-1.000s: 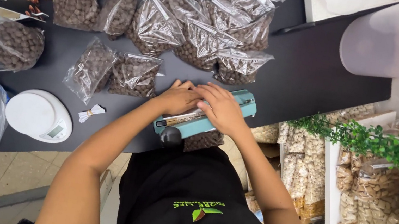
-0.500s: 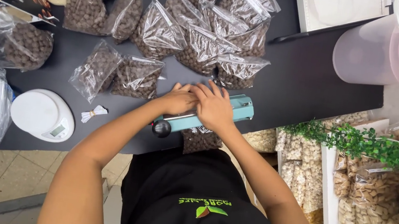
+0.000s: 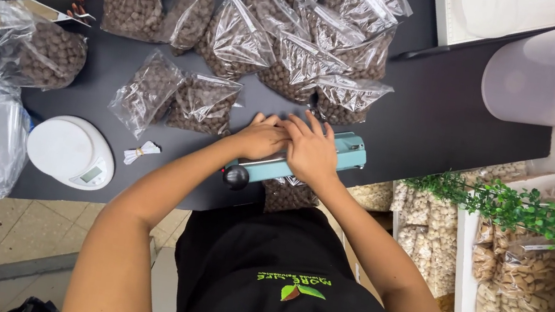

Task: The person is using a manual impulse heat sealer to close plastic bags filled with small food items, likely coffee beans or snacks.

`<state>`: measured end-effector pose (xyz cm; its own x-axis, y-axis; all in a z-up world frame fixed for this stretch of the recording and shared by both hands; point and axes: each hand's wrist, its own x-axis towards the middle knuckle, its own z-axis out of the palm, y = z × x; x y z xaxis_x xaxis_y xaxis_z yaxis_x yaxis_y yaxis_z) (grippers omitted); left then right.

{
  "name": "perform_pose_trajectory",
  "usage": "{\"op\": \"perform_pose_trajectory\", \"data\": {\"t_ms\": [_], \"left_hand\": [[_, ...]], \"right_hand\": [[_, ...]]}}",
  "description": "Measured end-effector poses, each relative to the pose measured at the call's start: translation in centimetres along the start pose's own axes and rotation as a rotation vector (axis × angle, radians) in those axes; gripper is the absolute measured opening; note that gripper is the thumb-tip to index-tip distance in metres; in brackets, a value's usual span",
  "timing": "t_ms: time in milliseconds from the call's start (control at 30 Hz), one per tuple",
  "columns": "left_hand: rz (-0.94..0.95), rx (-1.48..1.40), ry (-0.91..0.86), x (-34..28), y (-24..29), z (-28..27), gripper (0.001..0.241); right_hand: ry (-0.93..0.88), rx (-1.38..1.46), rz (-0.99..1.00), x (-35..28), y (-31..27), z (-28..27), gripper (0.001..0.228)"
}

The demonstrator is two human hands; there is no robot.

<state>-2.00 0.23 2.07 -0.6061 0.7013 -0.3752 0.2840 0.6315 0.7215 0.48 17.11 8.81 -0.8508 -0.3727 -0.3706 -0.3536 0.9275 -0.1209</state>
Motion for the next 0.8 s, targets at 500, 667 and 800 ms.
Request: {"op": "perform_pose_trajectory", "data": {"t_ms": [500, 667, 800], "left_hand": [[-0.010, -0.001, -0.020, 0.7, -0.9, 1.2, 0.050], [0.001, 0.005, -0.017, 0.3, -0.5, 0.7, 0.049], [0.007, 0.023, -0.029, -0.1, 0.2, -0.3, 0.049]], "right_hand": [[0.020, 0.022, 0.005, -0.2, -0.3, -0.2, 0.047], [0.032, 0.031, 0.006, -0.1, -0.3, -0.1, 0.048], [0.032, 0.014, 0.002, -0.1, -0.1, 0.1, 0.049]]}}
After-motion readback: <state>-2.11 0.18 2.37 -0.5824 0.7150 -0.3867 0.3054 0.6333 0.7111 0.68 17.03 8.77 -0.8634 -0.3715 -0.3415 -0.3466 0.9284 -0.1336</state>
